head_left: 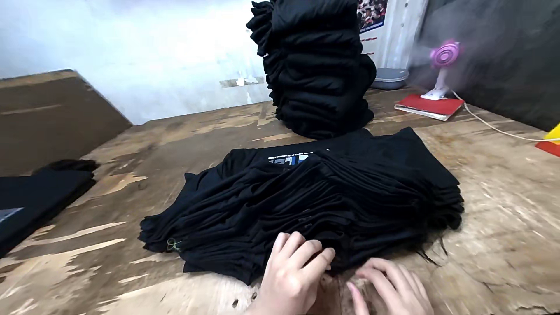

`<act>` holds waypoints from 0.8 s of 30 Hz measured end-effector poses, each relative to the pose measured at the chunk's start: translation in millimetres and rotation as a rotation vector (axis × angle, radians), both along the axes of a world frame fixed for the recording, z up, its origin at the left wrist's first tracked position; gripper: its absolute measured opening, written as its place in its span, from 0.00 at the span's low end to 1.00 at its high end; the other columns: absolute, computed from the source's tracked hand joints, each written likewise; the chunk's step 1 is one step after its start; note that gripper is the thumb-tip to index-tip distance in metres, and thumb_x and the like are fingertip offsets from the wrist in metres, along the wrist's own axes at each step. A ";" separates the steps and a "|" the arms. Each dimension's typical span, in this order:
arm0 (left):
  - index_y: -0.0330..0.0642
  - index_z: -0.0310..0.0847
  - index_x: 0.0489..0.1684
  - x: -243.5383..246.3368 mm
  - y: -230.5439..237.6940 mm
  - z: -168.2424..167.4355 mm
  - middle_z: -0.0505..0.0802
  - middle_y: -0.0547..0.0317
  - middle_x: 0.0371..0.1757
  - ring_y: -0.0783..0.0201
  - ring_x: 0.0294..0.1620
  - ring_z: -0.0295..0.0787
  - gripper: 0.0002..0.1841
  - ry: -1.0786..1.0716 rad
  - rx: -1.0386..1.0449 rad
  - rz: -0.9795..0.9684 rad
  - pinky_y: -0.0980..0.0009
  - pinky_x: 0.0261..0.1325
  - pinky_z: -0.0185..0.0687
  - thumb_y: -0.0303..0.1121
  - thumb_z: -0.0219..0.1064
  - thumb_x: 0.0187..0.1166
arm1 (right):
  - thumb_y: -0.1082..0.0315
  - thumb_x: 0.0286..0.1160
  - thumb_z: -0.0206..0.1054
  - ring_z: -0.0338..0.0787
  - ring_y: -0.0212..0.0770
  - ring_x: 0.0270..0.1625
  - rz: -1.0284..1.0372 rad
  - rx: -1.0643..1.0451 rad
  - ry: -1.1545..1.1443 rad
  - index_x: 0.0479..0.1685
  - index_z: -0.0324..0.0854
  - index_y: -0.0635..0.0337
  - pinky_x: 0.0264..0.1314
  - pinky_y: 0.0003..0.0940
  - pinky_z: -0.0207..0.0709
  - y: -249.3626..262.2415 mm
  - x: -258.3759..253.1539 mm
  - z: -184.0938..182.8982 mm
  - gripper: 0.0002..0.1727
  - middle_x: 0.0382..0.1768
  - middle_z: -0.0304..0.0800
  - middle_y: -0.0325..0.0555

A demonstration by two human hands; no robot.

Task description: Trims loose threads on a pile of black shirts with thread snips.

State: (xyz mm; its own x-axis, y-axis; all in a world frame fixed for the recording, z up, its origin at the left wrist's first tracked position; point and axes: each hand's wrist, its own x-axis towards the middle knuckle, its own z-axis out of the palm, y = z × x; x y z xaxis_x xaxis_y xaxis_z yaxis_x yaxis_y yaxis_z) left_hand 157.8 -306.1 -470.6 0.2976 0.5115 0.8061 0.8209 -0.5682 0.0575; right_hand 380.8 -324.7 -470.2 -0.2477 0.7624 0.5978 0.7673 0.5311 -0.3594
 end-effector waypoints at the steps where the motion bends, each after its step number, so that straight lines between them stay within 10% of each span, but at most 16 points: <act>1: 0.62 0.91 0.51 -0.2 0.3 0.5 0.92 0.70 0.46 0.65 0.46 0.83 0.08 0.010 0.004 0.000 0.63 0.53 0.72 0.41 0.68 0.81 | 0.52 0.68 0.76 0.90 0.45 0.51 -0.031 0.085 -0.019 0.42 0.95 0.46 0.53 0.45 0.80 5.1 -6.3 -2.7 0.12 0.49 0.94 0.43; 7: 0.60 0.91 0.52 -0.7 -6.3 2.8 0.92 0.68 0.45 0.64 0.46 0.82 0.09 0.063 0.023 -0.006 0.62 0.55 0.71 0.39 0.67 0.81 | 0.60 0.63 0.73 0.87 0.38 0.51 -0.020 0.225 0.083 0.25 0.91 0.45 0.54 0.34 0.78 15.0 -20.1 -13.8 0.04 0.44 0.93 0.37; 24: 0.47 0.89 0.60 -7.8 13.3 28.2 0.95 0.58 0.52 0.57 0.54 0.85 0.15 0.412 0.343 0.172 0.58 0.66 0.68 0.27 0.59 0.85 | 0.57 0.68 0.68 0.90 0.45 0.54 0.039 -0.046 -0.052 0.31 0.91 0.48 0.56 0.46 0.79 1.3 -4.4 -20.3 0.08 0.52 0.94 0.43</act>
State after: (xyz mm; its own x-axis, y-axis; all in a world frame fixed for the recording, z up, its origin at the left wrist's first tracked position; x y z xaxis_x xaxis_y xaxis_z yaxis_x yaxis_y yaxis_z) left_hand 150.0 -292.7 -442.4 0.5584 0.3094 0.7697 0.8190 -0.3535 -0.4520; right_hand 376.4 -323.4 -490.6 -0.3078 0.7777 0.5481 0.7646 0.5450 -0.3440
